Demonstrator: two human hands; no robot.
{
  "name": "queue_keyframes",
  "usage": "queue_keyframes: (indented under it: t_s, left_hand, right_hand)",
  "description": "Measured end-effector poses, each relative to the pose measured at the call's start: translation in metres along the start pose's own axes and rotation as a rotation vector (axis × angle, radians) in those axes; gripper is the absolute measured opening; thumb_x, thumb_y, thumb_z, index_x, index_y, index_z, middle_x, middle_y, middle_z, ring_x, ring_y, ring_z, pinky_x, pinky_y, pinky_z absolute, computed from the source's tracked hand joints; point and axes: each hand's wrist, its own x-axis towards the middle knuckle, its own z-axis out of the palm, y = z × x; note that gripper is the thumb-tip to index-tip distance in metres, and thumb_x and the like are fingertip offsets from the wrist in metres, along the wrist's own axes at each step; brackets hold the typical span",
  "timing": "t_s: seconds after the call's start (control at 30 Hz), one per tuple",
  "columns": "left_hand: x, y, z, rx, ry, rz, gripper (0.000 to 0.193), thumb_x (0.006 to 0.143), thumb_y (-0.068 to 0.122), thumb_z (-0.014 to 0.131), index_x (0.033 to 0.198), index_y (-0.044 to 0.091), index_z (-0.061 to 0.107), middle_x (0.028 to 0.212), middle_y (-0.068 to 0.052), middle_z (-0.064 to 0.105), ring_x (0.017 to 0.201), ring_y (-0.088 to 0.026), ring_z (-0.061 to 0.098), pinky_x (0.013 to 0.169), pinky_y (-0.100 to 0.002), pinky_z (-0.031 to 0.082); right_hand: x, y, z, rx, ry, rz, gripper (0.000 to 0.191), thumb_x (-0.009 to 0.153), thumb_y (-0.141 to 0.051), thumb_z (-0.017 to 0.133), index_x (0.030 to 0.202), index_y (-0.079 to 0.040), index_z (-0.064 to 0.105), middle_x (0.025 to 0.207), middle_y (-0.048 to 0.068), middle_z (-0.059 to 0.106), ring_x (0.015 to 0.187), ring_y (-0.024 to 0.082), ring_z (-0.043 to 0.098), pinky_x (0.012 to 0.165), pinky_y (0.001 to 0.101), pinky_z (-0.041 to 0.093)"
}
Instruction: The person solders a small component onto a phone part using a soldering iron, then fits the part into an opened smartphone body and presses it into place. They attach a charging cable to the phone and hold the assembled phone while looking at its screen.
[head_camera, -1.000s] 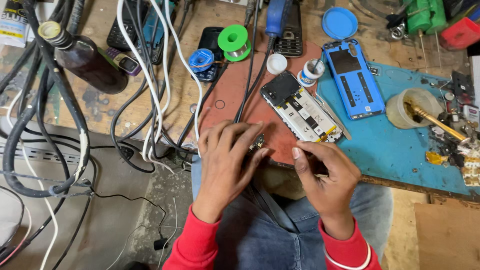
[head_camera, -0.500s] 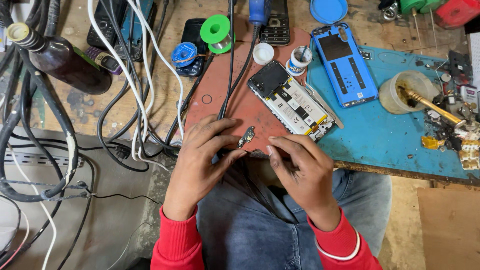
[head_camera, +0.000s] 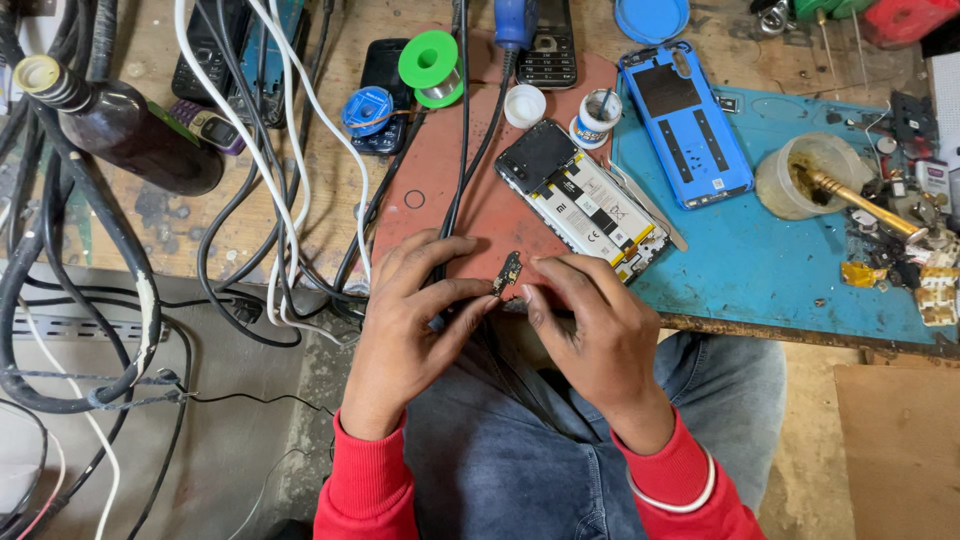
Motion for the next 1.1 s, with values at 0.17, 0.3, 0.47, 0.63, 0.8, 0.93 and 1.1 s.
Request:
queue_keyframes:
  t_s: [0.17,0.3,0.47,0.63,0.8,0.93,1.1]
  left_hand:
    - [0.000,0.001,0.001,0.009,-0.003,-0.013,0.017,0.084,0.015,0.081,0.101,0.010,0.077,0.129,-0.008,0.068,0.127,-0.033,0.057,0.108,-0.046,0.042]
    - [-0.001,0.002,0.003,0.028,-0.006,-0.021,0.018,0.084,0.015,0.081,0.101,0.010,0.078,0.129,-0.009,0.067,0.127,-0.033,0.056,0.108,-0.046,0.041]
    - [-0.001,0.002,0.004,0.019,-0.020,-0.038,0.021,0.084,0.015,0.082,0.104,0.011,0.078,0.130,-0.009,0.067,0.129,-0.033,0.056,0.111,-0.046,0.041]
    - [-0.003,0.007,0.005,-0.042,0.056,-0.050,0.040,0.081,0.019,0.083,0.118,0.009,0.073,0.140,-0.016,0.060,0.143,-0.043,0.044,0.119,-0.051,0.033]
    - [-0.007,0.016,0.018,0.016,0.153,-0.031,0.040,0.087,0.023,0.080,0.124,0.010,0.071,0.141,-0.010,0.063,0.147,-0.036,0.048,0.126,-0.051,0.032]
    - [0.002,0.034,0.051,0.130,0.140,0.001,0.039,0.092,0.032,0.082,0.124,0.013,0.070,0.134,-0.003,0.065,0.140,-0.029,0.053,0.126,-0.051,0.032]
    - [0.034,0.051,0.095,0.240,0.060,-0.019,0.061,0.085,0.043,0.082,0.133,0.011,0.063,0.140,-0.011,0.057,0.139,-0.037,0.047,0.117,-0.056,0.032]
  right_hand:
    - [0.009,-0.007,-0.004,-0.149,-0.176,-0.002,0.035,0.094,-0.017,0.073,0.129,-0.013,0.069,0.107,0.006,0.065,0.078,0.023,0.071,0.060,0.0373,0.054]
    - [0.015,-0.005,-0.006,-0.173,-0.277,0.016,0.038,0.090,-0.014,0.071,0.127,-0.019,0.070,0.104,0.005,0.062,0.077,0.022,0.072,0.058,0.0382,0.055]
    - [0.013,-0.004,-0.006,-0.129,-0.234,0.050,0.024,0.092,-0.019,0.073,0.115,-0.015,0.070,0.107,0.005,0.063,0.078,0.024,0.072,0.059,0.0394,0.055]
    - [0.005,0.004,-0.003,-0.023,-0.172,0.105,0.018,0.093,-0.018,0.076,0.105,-0.010,0.068,0.105,0.006,0.062,0.077,0.023,0.070,0.061,0.0373,0.053]
    - [-0.018,0.021,-0.008,0.428,0.041,0.235,0.014,0.096,-0.003,0.077,0.107,-0.005,0.069,0.108,0.005,0.061,0.081,0.011,0.066,0.067,0.0268,0.052]
    - [-0.038,0.041,-0.025,0.657,0.336,0.441,0.015,0.100,0.000,0.077,0.110,-0.002,0.067,0.112,0.008,0.069,0.081,0.006,0.060,0.073,0.0231,0.050]
    - [-0.048,0.063,-0.040,0.663,0.448,0.502,0.015,0.099,0.003,0.077,0.111,0.000,0.069,0.115,0.011,0.071,0.087,0.011,0.067,0.079,0.0265,0.059]
